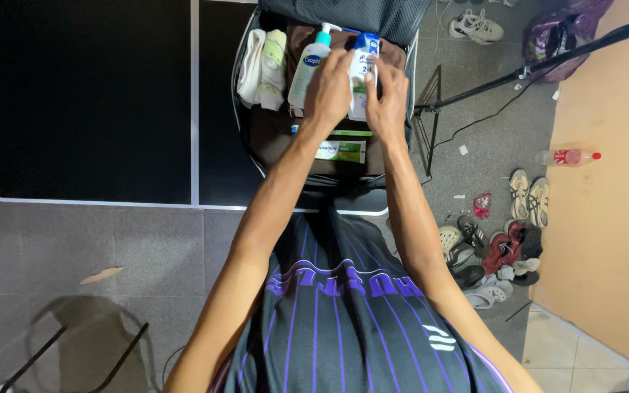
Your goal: The person folds a towel on a table and places it into an open backpack. They then place a toothbrush, toothpaste, lotion, and shampoo into the backpack. Finally, the person closes and zips the backpack.
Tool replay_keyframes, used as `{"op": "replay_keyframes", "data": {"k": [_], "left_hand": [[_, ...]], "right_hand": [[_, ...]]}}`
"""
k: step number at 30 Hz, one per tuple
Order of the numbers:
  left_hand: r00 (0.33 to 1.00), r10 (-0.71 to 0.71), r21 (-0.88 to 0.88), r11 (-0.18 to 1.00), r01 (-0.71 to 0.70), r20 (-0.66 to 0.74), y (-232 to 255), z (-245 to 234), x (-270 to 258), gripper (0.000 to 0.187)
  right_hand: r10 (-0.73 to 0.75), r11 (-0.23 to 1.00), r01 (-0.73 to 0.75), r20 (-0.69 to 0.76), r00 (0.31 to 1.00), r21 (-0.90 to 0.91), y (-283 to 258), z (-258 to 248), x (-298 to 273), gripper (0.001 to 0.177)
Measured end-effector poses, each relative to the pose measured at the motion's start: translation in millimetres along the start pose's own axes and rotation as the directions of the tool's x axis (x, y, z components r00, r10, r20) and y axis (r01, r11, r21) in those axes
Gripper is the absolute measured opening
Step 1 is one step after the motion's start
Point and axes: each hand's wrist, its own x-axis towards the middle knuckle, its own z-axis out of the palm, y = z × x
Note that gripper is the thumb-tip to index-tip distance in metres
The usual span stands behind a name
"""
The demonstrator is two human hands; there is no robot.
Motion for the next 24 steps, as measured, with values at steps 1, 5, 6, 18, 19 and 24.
{"op": "replay_keyframes", "data": {"k": [1,5,6,18,19,24], "left_hand": [[0.998,0.027,-0.029,0.999,-0.028,-0.053,-4.3,-4.8,6.1,0.037],[0.948,0.18,0.02,0.983,-0.181,-0.264,-51.7,-36.4,42.6,0.032],[0.934,0.161,-0.064,0.979,-0.191,-0.319,-66.5,-40.6,51.1,0.028],[0.89,-0.453,-0.258,0.855,0.45,0.051,-234.2,-45.8,161.2,0.043],[0.894,-0.444,-0.326,0.838,0.437,0.059,-235.5,-44.8,164.2,0.044],[0.942,-0.334,-0.56,0.773,0.299,0.041,-227.9,-40.1,168.6,0.047]], "right_hand": [[-0.019,1.0,0.019,-0.026,0.999,0.023,2.8,-1.2,4.5,0.038],[0.101,0.985,-0.091,-0.06,0.993,0.146,33.6,-2.0,33.6,0.043],[0.178,0.969,-0.167,-0.045,0.983,0.182,47.6,-1.9,43.5,0.045],[0.565,0.65,-0.594,0.22,0.795,0.475,156.8,-7.8,152.6,0.039],[0.561,0.607,-0.598,0.25,0.789,0.524,153.5,-7.8,156.2,0.037],[0.536,0.424,-0.626,0.376,0.756,0.654,138.4,-7.9,170.7,0.032]]}}
